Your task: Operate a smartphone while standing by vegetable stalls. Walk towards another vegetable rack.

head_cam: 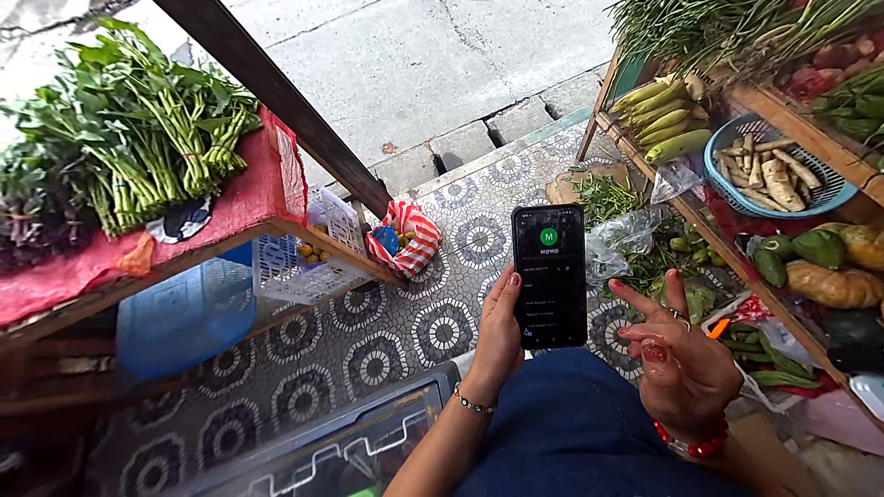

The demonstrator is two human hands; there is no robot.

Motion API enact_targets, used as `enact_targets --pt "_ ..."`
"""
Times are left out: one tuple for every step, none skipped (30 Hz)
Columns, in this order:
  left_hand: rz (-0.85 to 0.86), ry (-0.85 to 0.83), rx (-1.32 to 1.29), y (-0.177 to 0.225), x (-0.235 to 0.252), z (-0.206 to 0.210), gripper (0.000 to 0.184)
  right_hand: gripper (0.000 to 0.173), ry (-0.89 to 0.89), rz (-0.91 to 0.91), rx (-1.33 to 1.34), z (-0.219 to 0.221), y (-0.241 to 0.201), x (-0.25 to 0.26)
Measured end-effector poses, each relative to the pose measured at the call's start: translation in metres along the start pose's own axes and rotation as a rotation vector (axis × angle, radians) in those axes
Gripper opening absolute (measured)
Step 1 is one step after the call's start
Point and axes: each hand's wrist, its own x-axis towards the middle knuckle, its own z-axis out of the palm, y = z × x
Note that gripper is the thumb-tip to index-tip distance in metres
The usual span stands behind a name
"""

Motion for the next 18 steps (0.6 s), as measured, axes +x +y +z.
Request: enact_targets --pt "0.004 -0.003 -0.005 0.0 0.001 -0.001 0.044 0.035 -0.008 0.002 0.003 0.001 -0.001 0.0" --pt "0.005 -0.005 -0.005 0.0 0.001 -0.001 0.045 0.035 -0.012 0.004 0.006 0.002 -0.001 0.001" --pt "0.008 -0.005 -0.004 0.0 0.002 -0.002 0.045 0.035 -0.018 0.005 0.012 0.004 -0.002 0.001" --pt "0.01 -0.005 -0.006 0.0 0.002 -0.002 0.045 0.035 -0.022 0.002 0.016 0.005 -0.002 0.002" --pt "0.012 -0.007 -0.01 0.001 0.003 -0.002 0.045 0.035 -0.027 -0.001 0.017 0.007 -0.003 0.002" --pt "0.013 -0.009 -0.012 0.001 0.003 -0.002 0.045 0.036 -0.034 -0.005 0.015 0.008 -0.003 0.002" --pt "0.014 -0.011 -0.015 0.001 0.003 -0.002 0.045 0.036 -0.043 -0.006 0.013 0.009 -0.004 0.002" --pt "0.016 -0.01 -0.017 0.002 0.004 -0.002 0.045 0.036 -0.052 -0.008 0.014 0.01 -0.004 0.002" --pt "0.019 -0.006 -0.019 0.002 0.004 -0.002 0.045 0.036 -0.06 -0.011 0.017 0.011 -0.004 0.002" --pt "0.021 -0.003 -0.019 0.003 0.004 -0.001 0.045 0.037 -0.066 -0.013 0.015 0.012 -0.004 0.001" --pt "0.021 0.001 -0.019 0.004 0.004 -0.001 0.045 0.037 -0.07 -0.011 0.009 0.013 -0.004 0.001" --pt "0.019 0.004 -0.018 0.005 0.004 -0.001 0.045 0.038 -0.073 -0.007 0.0 0.014 -0.003 0.001" --pt "0.02 0.005 -0.015 0.005 0.004 -0.001 0.045 0.039 -0.074 -0.008 -0.012 0.016 -0.002 0.002" --pt "0.023 0.005 -0.008 0.005 0.003 -0.001 0.045 0.04 -0.071 -0.013 -0.026 0.017 -0.001 0.003" --pt "0.029 -0.002 0.002 0.005 0.003 -0.001 0.045 0.041 -0.074 -0.017 -0.047 0.018 0.001 0.005" --pt "0.037 -0.013 0.008 0.004 0.003 -0.002 0.045 0.042 -0.078 -0.024 -0.066 0.019 0.002 0.008" --pt "0.043 -0.025 0.016 0.003 0.002 -0.002 0.045 0.042 -0.082 -0.034 -0.078 0.021 0.003 0.01" --pt "0.048 -0.038 0.019 0.002 0.002 -0.002 0.044 0.043 -0.086 -0.044 -0.086 0.023 0.004 0.012"
